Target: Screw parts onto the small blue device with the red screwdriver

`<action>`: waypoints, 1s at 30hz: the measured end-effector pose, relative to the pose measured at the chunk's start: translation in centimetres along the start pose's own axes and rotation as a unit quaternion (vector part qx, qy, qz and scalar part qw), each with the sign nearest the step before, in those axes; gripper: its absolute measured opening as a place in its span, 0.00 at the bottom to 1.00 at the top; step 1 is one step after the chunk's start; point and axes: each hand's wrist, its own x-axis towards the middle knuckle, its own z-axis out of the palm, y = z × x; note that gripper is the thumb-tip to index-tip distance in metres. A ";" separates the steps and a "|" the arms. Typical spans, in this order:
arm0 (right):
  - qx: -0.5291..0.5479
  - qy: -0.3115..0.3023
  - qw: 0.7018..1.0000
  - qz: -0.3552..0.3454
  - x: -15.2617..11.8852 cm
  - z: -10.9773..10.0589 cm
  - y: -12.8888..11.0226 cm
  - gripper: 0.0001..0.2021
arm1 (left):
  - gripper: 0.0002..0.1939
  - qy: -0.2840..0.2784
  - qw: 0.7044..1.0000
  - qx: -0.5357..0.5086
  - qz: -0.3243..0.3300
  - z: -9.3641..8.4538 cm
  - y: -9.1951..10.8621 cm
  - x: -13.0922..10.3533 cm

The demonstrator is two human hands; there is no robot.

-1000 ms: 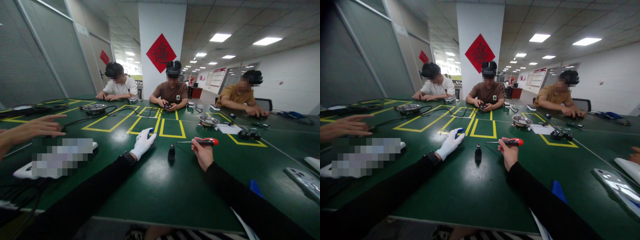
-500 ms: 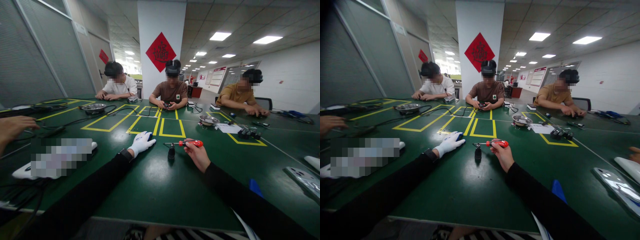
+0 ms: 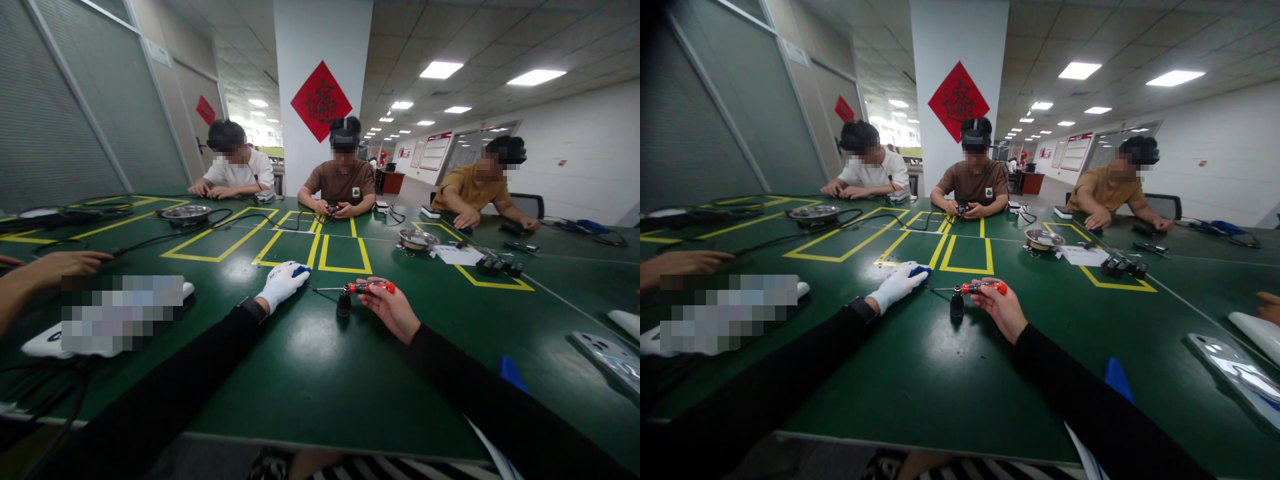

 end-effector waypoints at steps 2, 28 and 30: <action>-0.006 -0.008 1.000 -0.001 0.1 0.0 0.0 0.11 | 0.24 0.010 0.999 -0.018 -0.024 -0.2 0.3 -0.2; -0.018 -0.020 1.000 0.001 0.3 -0.1 0.1 0.11 | 0.13 -0.081 0.982 -0.168 -0.025 -1.6 0.6 -1.0; -0.012 -0.011 1.000 -0.002 0.3 0.0 0.1 0.10 | 0.12 -0.074 0.984 -0.159 -0.026 -1.5 0.6 -1.0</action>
